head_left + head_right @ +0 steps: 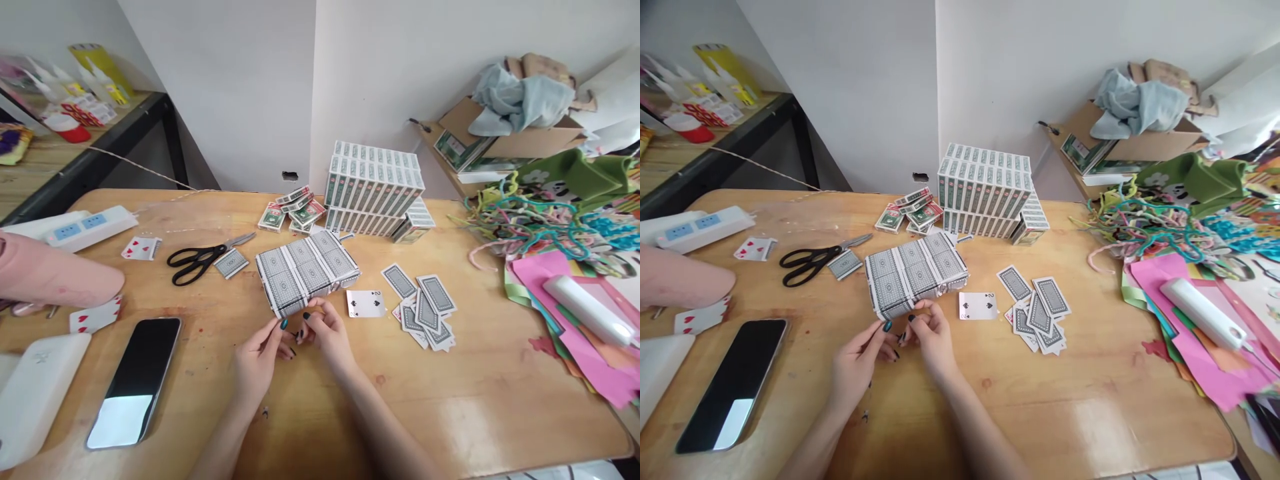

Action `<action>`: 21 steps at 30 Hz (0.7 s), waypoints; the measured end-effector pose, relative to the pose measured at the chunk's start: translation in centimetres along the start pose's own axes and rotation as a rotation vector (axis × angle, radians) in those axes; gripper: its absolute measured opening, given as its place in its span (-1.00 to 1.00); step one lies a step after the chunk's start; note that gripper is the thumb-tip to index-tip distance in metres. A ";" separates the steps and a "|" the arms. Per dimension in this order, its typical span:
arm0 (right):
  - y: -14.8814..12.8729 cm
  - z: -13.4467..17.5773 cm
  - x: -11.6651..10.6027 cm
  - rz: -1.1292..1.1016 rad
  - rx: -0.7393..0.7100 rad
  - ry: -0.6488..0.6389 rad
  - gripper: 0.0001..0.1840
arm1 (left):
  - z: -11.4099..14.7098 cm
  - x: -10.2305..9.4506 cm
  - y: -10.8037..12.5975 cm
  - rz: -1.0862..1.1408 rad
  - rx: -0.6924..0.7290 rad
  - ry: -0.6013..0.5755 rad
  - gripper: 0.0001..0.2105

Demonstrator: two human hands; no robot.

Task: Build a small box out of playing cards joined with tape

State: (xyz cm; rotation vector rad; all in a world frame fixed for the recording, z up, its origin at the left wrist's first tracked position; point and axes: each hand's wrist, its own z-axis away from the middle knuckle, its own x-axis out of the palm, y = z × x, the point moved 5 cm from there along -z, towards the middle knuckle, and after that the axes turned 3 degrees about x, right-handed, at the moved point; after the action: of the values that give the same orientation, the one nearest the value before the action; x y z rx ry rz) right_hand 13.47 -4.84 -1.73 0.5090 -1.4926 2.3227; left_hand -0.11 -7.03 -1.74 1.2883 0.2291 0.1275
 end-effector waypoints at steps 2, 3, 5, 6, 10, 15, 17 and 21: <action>-0.1 0.0 -0.1 0.131 -0.032 0.019 -0.76 | 0.0 -0.1 0.2 0.000 0.008 -0.001 -0.64; -0.3 0.1 -0.1 0.207 -0.062 0.030 -0.77 | -0.1 -0.1 0.4 0.002 0.016 0.010 -0.66; -0.7 0.3 -0.1 0.367 -0.146 0.065 -0.78 | -0.2 -0.3 0.7 -0.005 0.034 0.032 -0.73; -0.9 0.4 -0.1 0.431 -0.187 0.082 -0.78 | -0.3 -0.3 0.9 -0.011 0.044 0.040 -0.76; -1.3 0.4 0.2 0.353 -0.190 0.061 -0.80 | -0.4 -0.2 1.2 -0.036 0.073 0.042 -0.79; -0.9 0.2 0.3 0.172 -0.165 0.089 -0.82 | -0.1 0.3 1.1 -0.094 0.100 0.062 -0.77; -0.6 0.5 0.4 0.285 -0.224 0.154 -0.83 | 0.0 0.4 1.0 -0.175 0.114 0.079 -0.77; 0.0 1.4 0.7 0.612 -0.405 0.316 -0.67 | 0.5 0.4 1.7 -0.379 0.347 0.174 -0.79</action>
State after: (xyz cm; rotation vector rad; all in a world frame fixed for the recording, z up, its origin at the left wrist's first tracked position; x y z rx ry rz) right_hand 13.07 -6.08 -0.85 -0.4636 -2.0747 2.2420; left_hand 0.43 -6.96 0.00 1.5542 0.6621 -0.1307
